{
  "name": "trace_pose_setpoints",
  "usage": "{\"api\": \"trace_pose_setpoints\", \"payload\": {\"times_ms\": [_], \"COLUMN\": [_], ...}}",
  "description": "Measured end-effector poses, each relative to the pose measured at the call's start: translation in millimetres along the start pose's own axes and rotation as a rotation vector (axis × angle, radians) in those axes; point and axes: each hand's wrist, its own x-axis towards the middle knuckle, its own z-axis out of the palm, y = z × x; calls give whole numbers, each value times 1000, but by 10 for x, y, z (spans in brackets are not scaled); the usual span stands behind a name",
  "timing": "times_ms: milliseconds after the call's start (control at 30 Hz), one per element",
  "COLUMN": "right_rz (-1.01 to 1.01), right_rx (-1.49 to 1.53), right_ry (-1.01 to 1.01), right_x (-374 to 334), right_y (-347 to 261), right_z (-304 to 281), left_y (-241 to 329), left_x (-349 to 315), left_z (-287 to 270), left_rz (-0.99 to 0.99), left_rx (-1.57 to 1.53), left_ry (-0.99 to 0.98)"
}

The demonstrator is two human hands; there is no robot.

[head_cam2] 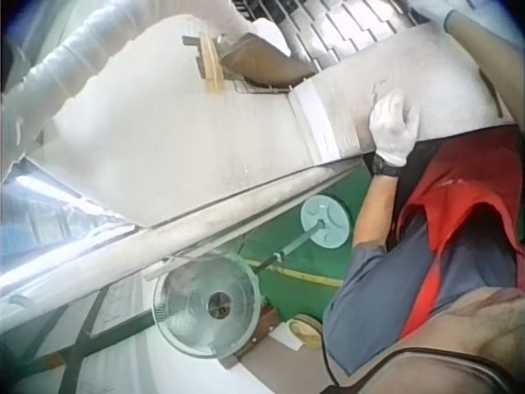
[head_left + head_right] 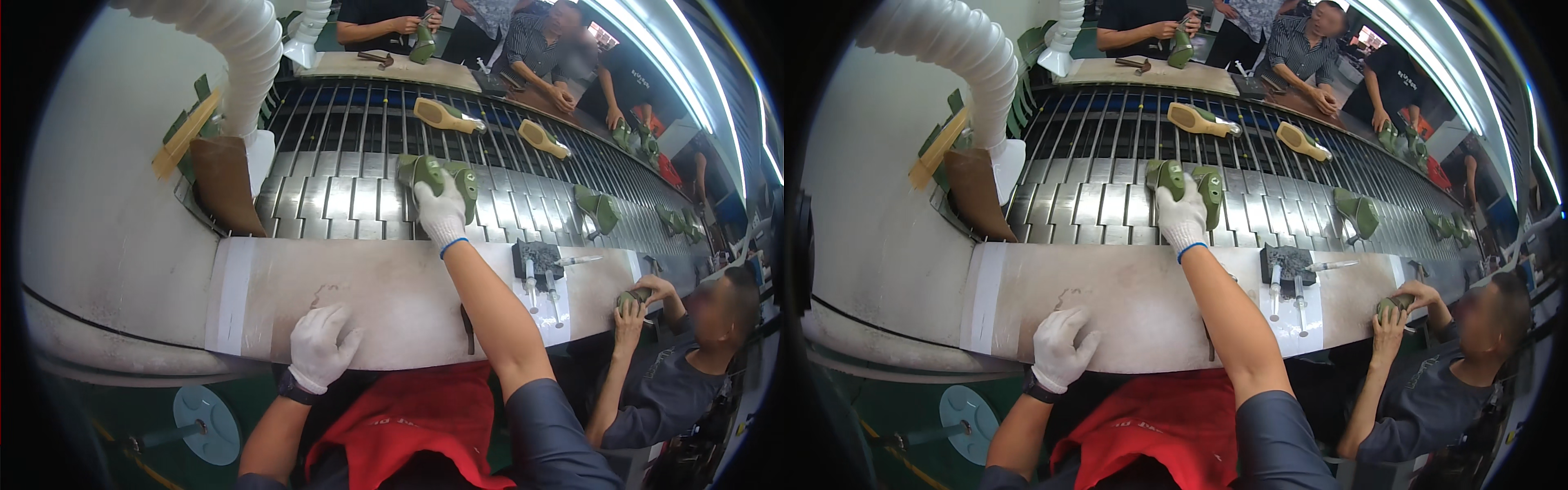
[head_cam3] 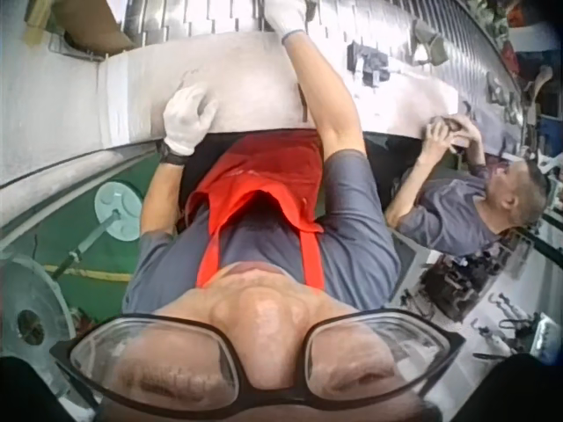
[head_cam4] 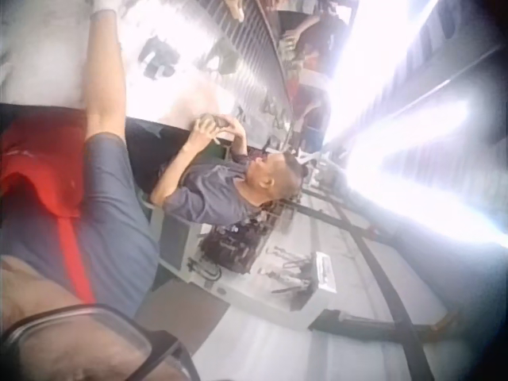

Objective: The person uses a hammer to secure the edges of a shoe upper onto a sole on a last, applies an adhesive piece to the bottom, and continues hammering around the heel and edges to ensure a tight fit.

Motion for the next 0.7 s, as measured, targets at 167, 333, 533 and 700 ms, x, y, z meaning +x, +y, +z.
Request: {"api": "trace_pose_setpoints", "payload": {"times_ms": [167,333,533,700], "right_rz": [24,-19,-185,-222], "right_rx": [-56,-181,-163,-40], "right_ry": [-52,-91,-289,-195], "right_x": [-71,-345,-970,-992], "right_y": [123,230,446,470], "right_z": [107,-100,-753,-771], "left_y": [30,2,38,98], "left_x": [15,-22,-33,-23], "left_z": [5,53,74,132], "left_rz": [2,33,27,-41], "left_rx": [2,40,48,87], "left_ry": [-7,-10,31,-13]}}
